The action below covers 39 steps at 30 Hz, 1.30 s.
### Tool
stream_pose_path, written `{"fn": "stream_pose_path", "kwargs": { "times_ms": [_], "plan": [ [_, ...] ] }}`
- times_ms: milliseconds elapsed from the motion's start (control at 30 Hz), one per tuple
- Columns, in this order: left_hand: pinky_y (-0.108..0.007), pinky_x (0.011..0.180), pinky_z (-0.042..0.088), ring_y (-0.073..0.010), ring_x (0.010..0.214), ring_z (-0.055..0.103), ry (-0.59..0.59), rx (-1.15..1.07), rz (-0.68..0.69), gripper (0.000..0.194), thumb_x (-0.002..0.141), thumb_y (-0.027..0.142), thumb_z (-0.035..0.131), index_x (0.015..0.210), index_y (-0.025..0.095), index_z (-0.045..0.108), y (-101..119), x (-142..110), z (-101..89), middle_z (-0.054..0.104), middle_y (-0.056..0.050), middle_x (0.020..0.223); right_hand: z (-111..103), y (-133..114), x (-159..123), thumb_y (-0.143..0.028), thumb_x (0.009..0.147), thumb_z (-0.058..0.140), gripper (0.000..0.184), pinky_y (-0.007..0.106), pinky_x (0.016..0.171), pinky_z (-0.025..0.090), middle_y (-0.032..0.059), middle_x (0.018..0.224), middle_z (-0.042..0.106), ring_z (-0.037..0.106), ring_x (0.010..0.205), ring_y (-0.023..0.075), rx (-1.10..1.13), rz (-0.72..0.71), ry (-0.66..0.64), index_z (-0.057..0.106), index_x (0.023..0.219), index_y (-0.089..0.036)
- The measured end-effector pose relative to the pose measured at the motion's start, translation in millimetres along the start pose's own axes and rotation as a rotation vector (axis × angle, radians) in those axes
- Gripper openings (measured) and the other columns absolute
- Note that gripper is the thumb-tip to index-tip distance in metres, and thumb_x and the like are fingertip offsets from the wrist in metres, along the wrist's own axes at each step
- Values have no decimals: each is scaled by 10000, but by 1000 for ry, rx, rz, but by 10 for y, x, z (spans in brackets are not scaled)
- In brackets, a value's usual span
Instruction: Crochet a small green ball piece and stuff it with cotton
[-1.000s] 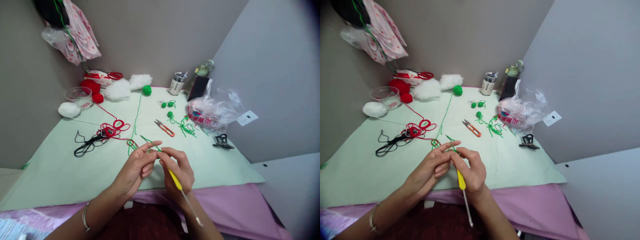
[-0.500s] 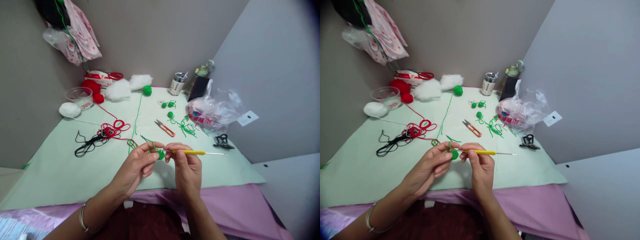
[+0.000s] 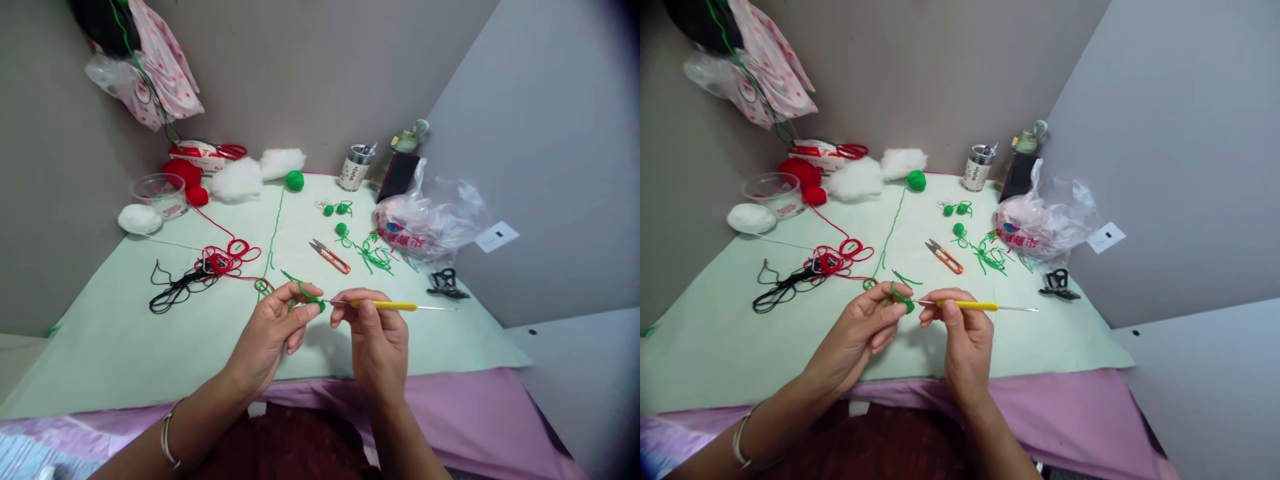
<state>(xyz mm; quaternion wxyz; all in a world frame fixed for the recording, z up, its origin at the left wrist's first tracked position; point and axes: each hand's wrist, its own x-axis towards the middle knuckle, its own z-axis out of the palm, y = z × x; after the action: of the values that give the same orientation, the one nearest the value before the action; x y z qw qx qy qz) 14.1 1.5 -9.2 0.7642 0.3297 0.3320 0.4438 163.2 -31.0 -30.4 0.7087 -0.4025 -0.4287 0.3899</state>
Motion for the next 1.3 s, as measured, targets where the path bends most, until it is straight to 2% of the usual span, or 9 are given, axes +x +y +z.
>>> {"fn": "stream_pose_path", "kwargs": {
  "times_ms": [433, 733, 1033, 1133, 1200, 1300],
  "plan": [
    [-150, 405, 249, 23, 392, 367, 5, -4, 16, 243, 792, 267, 909, 889, 186, 701, -17, 8, -5, 553, 97, 711, -15, 10, -9, -342, 1038, 653, 199, 267, 674, 597, 26, 902, 775, 715, 715, 125, -8, -21, -13, 811, 981, -234],
    [-156, 407, 260, 20, 401, 379, 9, 26, 29, 208, 809, 264, 888, 884, 184, 711, -40, 0, -19, 583, 82, 746, -26, 27, -29, -310, 1050, 631, 189, 284, 700, 601, 32, 932, 776, 718, 736, 131, -46, -37, -25, 801, 1012, -237],
    [-163, 440, 279, -11, 434, 400, 106, 168, 155, 172, 841, 261, 859, 841, 189, 704, -116, 1, -62, 512, 90, 628, 6, -30, -76, -219, 1066, 580, 216, 297, 718, 569, 7, 884, 746, 697, 752, 137, -243, -180, -36, 790, 1043, -265],
    [-162, 439, 297, -15, 440, 418, 119, 200, 179, 175, 845, 255, 856, 836, 189, 695, -127, -1, -64, 532, 86, 647, 29, -52, -87, -197, 1058, 583, 217, 292, 717, 555, 1, 831, 733, 689, 757, 141, -331, -255, -49, 791, 1041, -256],
    [-159, 430, 296, -10, 437, 421, 97, 176, 162, 182, 842, 260, 861, 838, 188, 694, -116, -5, -45, 547, 82, 678, 39, -41, -90, -197, 1056, 588, 212, 293, 718, 555, 3, 830, 733, 686, 757, 142, -326, -266, -49, 792, 1040, -252],
    [-155, 415, 273, 4, 422, 396, 40, 83, 72, 191, 819, 260, 880, 925, 195, 735, -74, -19, 2, 554, 82, 720, 36, 10, -94, -223, 1061, 593, 204, 293, 718, 560, 6, 892, 748, 688, 747, 134, -212, -201, -20, 791, 1041, -266]
  ]
}}
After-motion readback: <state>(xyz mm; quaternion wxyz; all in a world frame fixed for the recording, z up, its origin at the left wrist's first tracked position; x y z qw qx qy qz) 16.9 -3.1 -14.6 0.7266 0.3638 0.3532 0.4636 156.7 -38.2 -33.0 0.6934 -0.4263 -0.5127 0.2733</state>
